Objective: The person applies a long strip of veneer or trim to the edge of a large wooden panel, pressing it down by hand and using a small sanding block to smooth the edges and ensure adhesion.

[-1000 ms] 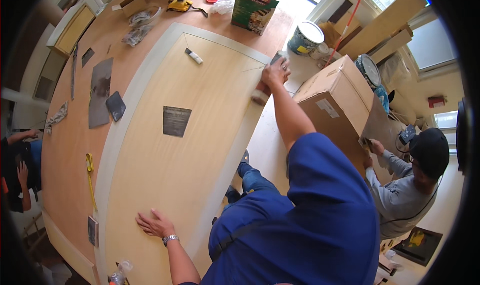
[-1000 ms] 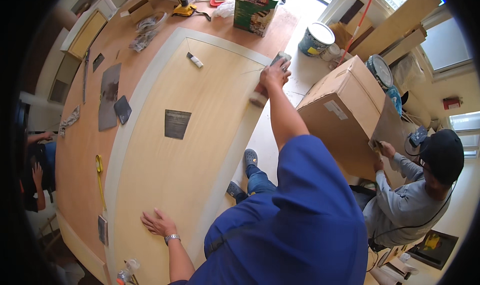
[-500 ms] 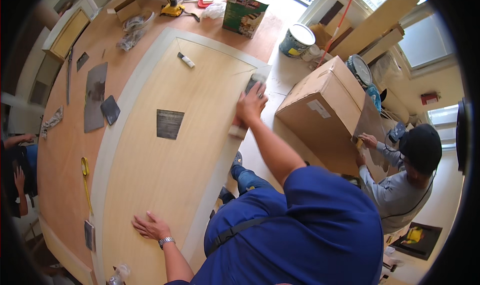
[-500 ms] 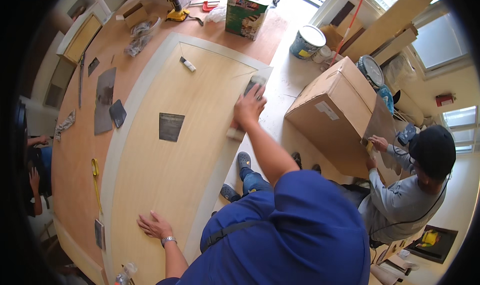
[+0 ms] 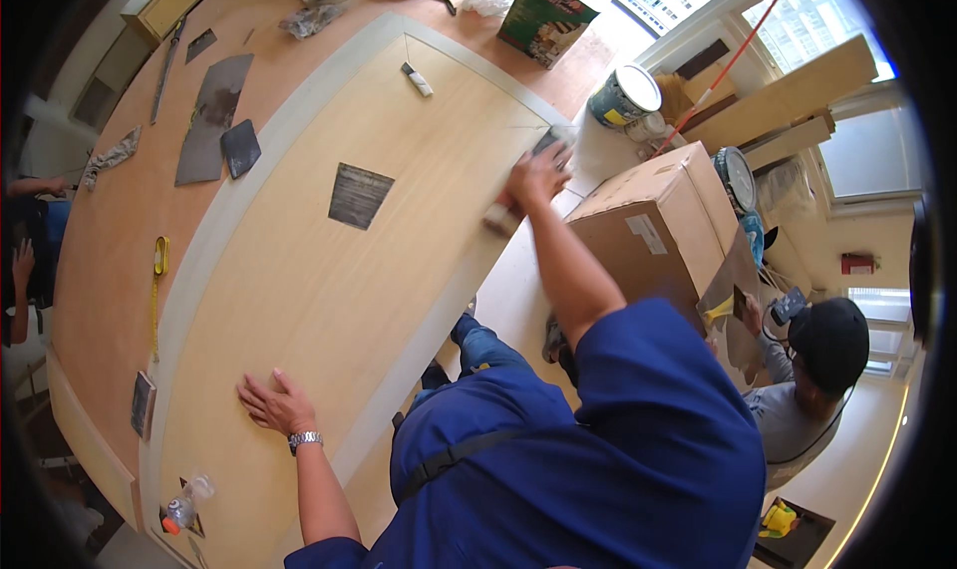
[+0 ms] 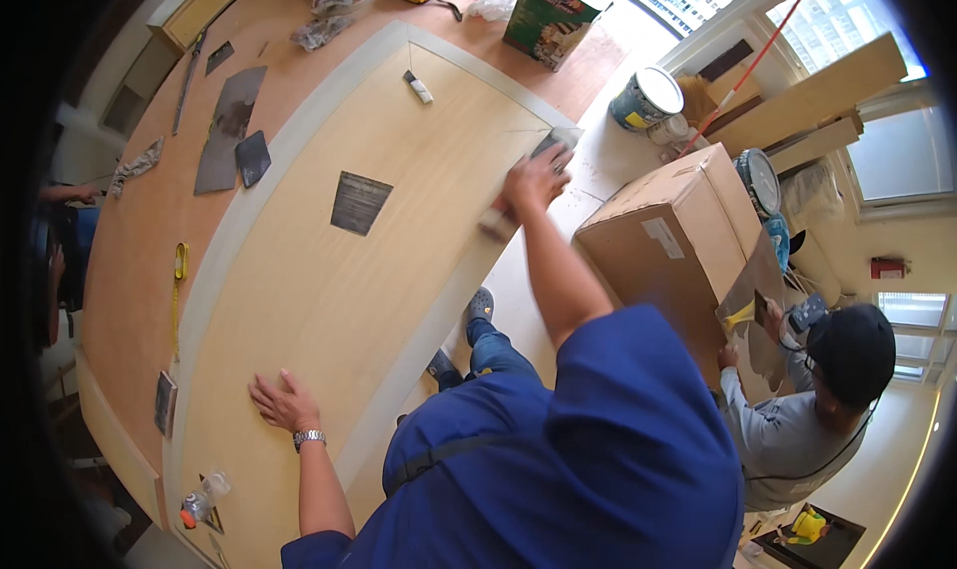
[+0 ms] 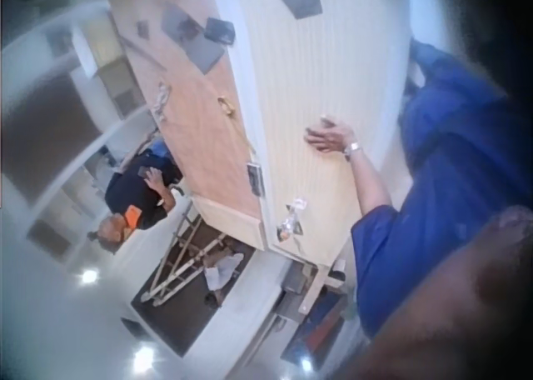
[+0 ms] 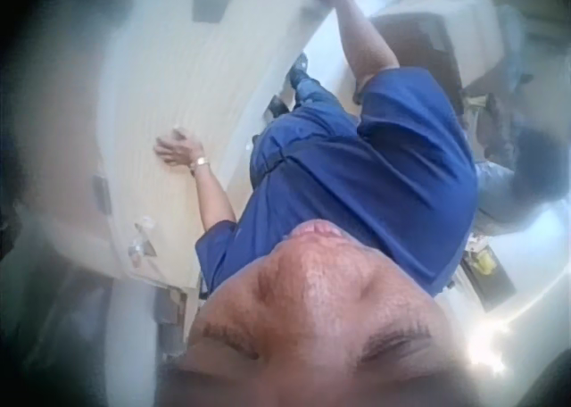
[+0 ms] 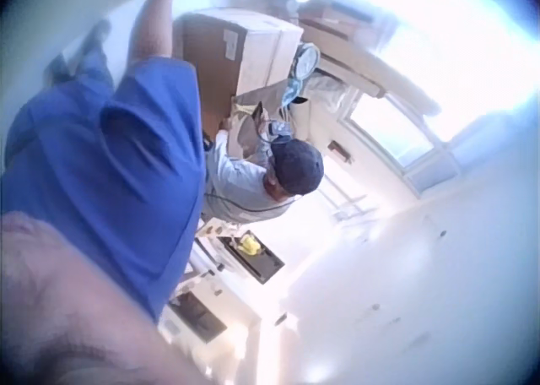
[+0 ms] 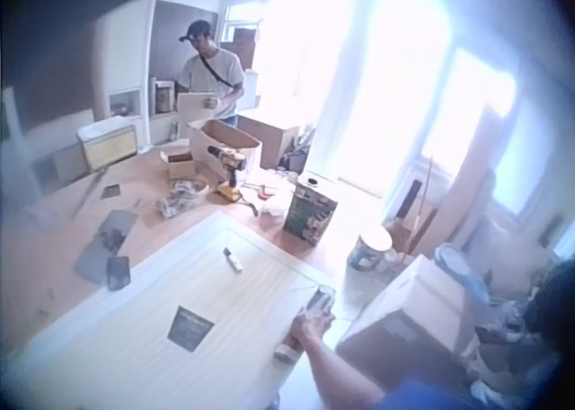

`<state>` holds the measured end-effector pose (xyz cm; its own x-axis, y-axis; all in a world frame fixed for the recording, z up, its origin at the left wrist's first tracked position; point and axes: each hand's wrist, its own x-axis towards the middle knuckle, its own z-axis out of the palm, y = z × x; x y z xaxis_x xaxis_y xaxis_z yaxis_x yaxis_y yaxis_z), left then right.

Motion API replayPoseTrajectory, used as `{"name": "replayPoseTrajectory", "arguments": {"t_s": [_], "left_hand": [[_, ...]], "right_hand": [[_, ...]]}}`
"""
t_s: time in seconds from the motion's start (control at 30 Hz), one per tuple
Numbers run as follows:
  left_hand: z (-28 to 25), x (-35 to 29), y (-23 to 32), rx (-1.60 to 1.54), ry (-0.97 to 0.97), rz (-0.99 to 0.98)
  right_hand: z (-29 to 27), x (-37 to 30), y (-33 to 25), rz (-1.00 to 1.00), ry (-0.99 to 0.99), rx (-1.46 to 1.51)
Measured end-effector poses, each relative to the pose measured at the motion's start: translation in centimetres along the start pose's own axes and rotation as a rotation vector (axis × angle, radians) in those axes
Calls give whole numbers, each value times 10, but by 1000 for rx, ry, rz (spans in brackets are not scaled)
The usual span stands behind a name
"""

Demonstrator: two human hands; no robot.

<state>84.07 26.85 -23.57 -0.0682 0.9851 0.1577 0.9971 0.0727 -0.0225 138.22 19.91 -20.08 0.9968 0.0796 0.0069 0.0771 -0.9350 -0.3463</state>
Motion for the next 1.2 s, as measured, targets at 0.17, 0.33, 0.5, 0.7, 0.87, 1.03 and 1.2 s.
{"name": "replayPoseTrajectory", "arguments": {"t_s": [0.17, 0.33, 0.5, 0.7, 0.87, 1.03, 1.2], "left_hand": [[-7, 0, 9, -38, -12, -23], [-6, 1, 12, -135, 10, -30], [1, 2, 4, -118, -1, -47], [-6, 1, -17, -178, -122, -94], [-42, -45, -35, -101, -299, -339], [-52, -128, -57, -121, -465, -580], [-33, -141, -53, -109, -402, -567]], "right_hand": [[-5, -118, -8, 65, -142, 167], [-30, -105, 1, -38, -229, 139], [-61, -59, 31, -1369, -447, -76], [-57, -33, 1, -2066, -772, -282], [-43, -19, -3, -2195, -907, -258], [-46, -63, -9, -2218, -846, -410], [-40, -171, -10, -2387, -854, -253]]}}
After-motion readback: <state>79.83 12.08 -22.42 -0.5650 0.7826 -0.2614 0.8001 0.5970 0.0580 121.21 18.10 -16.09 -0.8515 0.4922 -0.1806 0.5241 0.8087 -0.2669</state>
